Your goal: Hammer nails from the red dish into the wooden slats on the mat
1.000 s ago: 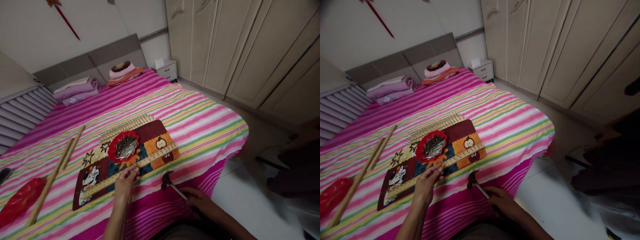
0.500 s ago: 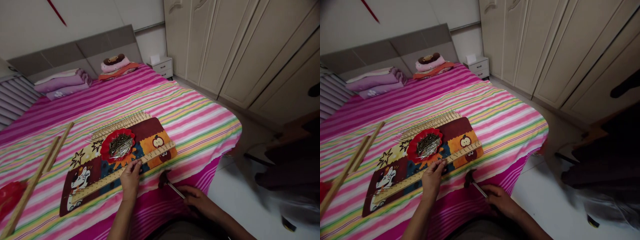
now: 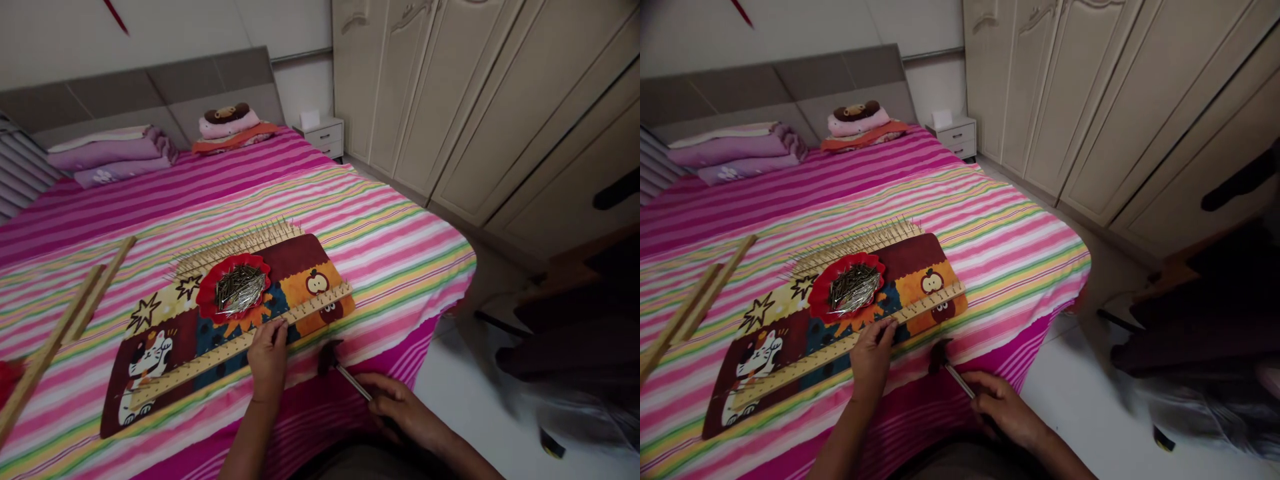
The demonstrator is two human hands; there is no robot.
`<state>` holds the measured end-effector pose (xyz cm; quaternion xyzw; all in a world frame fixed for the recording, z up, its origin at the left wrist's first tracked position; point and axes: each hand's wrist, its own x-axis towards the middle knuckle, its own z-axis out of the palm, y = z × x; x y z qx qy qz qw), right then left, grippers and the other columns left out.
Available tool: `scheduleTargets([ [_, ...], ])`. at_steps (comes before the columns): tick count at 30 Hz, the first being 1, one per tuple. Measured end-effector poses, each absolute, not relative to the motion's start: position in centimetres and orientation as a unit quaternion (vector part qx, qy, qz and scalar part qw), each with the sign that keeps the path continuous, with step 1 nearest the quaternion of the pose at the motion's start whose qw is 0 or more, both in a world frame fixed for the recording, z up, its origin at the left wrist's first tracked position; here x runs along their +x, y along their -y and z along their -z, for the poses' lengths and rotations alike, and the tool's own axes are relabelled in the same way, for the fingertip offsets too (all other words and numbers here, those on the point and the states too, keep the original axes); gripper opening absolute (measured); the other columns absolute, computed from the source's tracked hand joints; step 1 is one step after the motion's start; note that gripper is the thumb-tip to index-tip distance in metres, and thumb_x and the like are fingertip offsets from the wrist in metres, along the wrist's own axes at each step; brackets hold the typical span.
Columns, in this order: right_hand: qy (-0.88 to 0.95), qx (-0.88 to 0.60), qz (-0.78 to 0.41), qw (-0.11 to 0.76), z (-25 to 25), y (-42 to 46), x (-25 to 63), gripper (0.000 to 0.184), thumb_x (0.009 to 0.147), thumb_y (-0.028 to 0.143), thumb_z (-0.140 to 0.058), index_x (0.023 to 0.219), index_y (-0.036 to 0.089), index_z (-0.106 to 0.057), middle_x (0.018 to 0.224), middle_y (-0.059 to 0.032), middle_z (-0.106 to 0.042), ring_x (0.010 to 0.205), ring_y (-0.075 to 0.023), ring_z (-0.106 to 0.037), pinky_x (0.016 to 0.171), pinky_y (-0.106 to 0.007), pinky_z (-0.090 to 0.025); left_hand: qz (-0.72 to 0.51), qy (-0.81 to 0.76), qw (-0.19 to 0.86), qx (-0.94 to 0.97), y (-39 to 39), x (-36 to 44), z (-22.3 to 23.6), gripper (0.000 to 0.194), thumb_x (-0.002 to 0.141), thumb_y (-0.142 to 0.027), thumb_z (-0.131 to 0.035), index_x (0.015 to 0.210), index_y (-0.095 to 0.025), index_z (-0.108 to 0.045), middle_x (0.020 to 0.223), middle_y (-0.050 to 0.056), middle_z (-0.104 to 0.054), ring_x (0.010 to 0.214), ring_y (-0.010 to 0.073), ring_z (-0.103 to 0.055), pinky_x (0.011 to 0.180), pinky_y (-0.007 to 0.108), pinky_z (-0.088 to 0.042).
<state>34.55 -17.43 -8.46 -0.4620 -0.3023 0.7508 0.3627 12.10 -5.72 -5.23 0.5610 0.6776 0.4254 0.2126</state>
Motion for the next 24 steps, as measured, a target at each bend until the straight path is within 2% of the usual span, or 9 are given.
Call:
scheduleTargets([
  [3, 0.312, -0.469, -0.731, 0.385, 5.8, 17.7, 34.6, 0.051, 0.07, 0.022, -0.053, 0.121, 0.015, -0.058, 0.05, 0.0079, -0.051, 0.032, -0.0048, -0.033, 0.034, -0.017, -0.023, -0.416, -0.667, 0.178, 0.592, 5.6, 12.1, 5.4, 0.023, 0.077, -0.039, -0.053, 0.075, -0.022, -0.068, 0.08, 0.004, -0.07, 0.079, 0.018, -0.063, 0.077, 0.032, -0.049],
  [8, 0.431, -0.461, -0.655, 0.416, 0.5, 15.9, 33.5, 0.048, 0.083, 0.026, -0.054, 0.131, 0.022, -0.05, 0.06, 0.0066, -0.048, 0.043, -0.0063, -0.04, 0.044, -0.021, -0.03, -0.429, -0.628, 0.135, 0.634, 5.6, 12.0, 6.2, 0.021, 0.081, -0.034, -0.051, 0.075, -0.021, -0.066, 0.076, 0.003, -0.068, 0.074, 0.0162, -0.062, 0.072, 0.029, -0.048],
  [15, 0.6, -0.47, -0.527, 0.377, -1.7, 13.0, 30.8, 0.044, 0.089, 0.022, -0.048, 0.132, 0.024, -0.048, 0.061, 0.007, -0.035, 0.051, -0.0082, -0.029, 0.046, -0.022, -0.024, -0.435, -0.596, 0.097, 0.668, 5.8, 12.3, 6.9, 0.02, 0.086, -0.028, -0.048, 0.079, -0.021, -0.065, 0.078, 0.003, -0.066, 0.076, 0.0163, -0.06, 0.072, 0.03, -0.047],
  [20, 0.598, -0.487, -0.529, 0.355, -1.8, 12.9, 30.1, 0.043, 0.087, 0.024, -0.05, 0.13, 0.022, -0.053, 0.061, 0.0063, -0.038, 0.052, -0.0095, -0.033, 0.048, -0.021, -0.031, -0.406, -0.616, 0.087, 0.669, 5.8, 12.3, 6.8, 0.021, 0.086, -0.024, -0.045, 0.076, -0.021, -0.063, 0.074, 0.003, -0.064, 0.072, 0.0172, -0.057, 0.067, 0.03, -0.045],
  [24, 0.555, -0.505, -0.548, 0.37, -2.0, 14.0, 30.9, 0.048, 0.083, 0.035, -0.057, 0.129, 0.025, -0.055, 0.067, 0.0011, -0.054, 0.057, -0.0141, -0.045, 0.056, -0.025, -0.042, -0.413, -0.613, 0.093, 0.667, 5.7, 12.3, 6.8, 0.02, 0.085, -0.023, -0.046, 0.075, -0.021, -0.063, 0.073, 0.004, -0.063, 0.073, 0.0175, -0.057, 0.071, 0.03, -0.046],
])
